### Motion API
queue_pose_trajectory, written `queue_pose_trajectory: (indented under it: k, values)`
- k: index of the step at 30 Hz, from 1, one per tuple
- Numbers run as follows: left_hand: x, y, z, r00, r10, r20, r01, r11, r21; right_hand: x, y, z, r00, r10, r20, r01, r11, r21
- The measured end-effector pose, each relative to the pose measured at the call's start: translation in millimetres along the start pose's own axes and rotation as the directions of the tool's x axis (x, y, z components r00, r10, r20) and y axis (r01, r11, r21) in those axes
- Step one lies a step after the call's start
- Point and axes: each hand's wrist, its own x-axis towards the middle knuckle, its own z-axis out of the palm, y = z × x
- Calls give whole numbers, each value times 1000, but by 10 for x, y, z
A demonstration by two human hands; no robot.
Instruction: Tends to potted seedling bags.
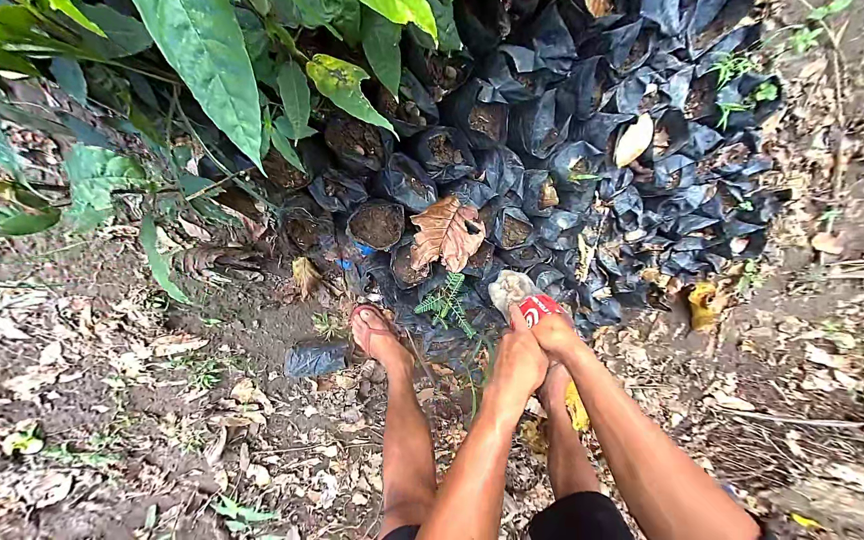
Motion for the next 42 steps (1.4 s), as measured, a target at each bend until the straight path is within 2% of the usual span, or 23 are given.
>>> queue_pose_trajectory:
  k: [3,5,8,10,13,15,16,20,27,30,32,34,35,37,39,40,42]
  values:
    - [53,-25,97,1000,14,-7,-14,999,-43,6,119,-33,999,12,37,-10,998,-60]
    - [66,-22,152,1000,26,-9,-27,996,-79,-19,207,-38,1000,0,12,0,999,-51]
    - [72,19,258,999,40,-34,-44,991,-130,-87,399,-28,993,-57,-101,69,992,110]
    - [79,60,318,998,33,-57,-41,988,-151,-93,538,-59,994,-46,-103,66,979,195]
    - [160,96,391,995,12,-101,-30,984,-177,-33,562,-227,996,56,70,-65,988,138]
    - [237,99,398,990,11,-139,-40,977,-208,14,492,-350,979,50,195,-65,995,70]
    - [269,102,383,988,22,-156,-57,974,-220,32,482,-373,978,20,209,-38,996,82]
    - [321,150,329,982,69,-178,-117,954,-276,-66,466,-441,985,-45,164,11,979,203]
    - [301,219,296,972,100,-211,-178,903,-390,-261,437,-529,995,-55,84,30,962,271]
    - [392,188,291,969,123,-212,-213,853,-477,-130,429,-517,997,-46,60,16,903,430]
    - [455,175,276,965,112,-236,-235,772,-591,17,388,-518,996,-57,73,4,812,584]
    - [507,173,268,957,41,-286,-245,638,-730,85,262,-523,993,-75,94,-2,771,637]
    - [535,157,286,954,-4,-300,-247,558,-792,80,194,-500,992,-86,90,15,804,594]
    - [573,109,334,948,-100,-304,-242,396,-886,3,89,-376,990,-136,33,112,912,394]
    - [602,51,323,940,-165,-299,-262,214,-941,-86,-16,-226,973,-225,-49,230,948,220]
    - [615,23,306,933,-202,-298,-277,127,-952,-126,-67,-141,965,-245,-91,259,947,192]
    - [597,-99,233,943,-183,-279,-293,-54,-955,-154,-121,51,956,-239,-171,280,919,276]
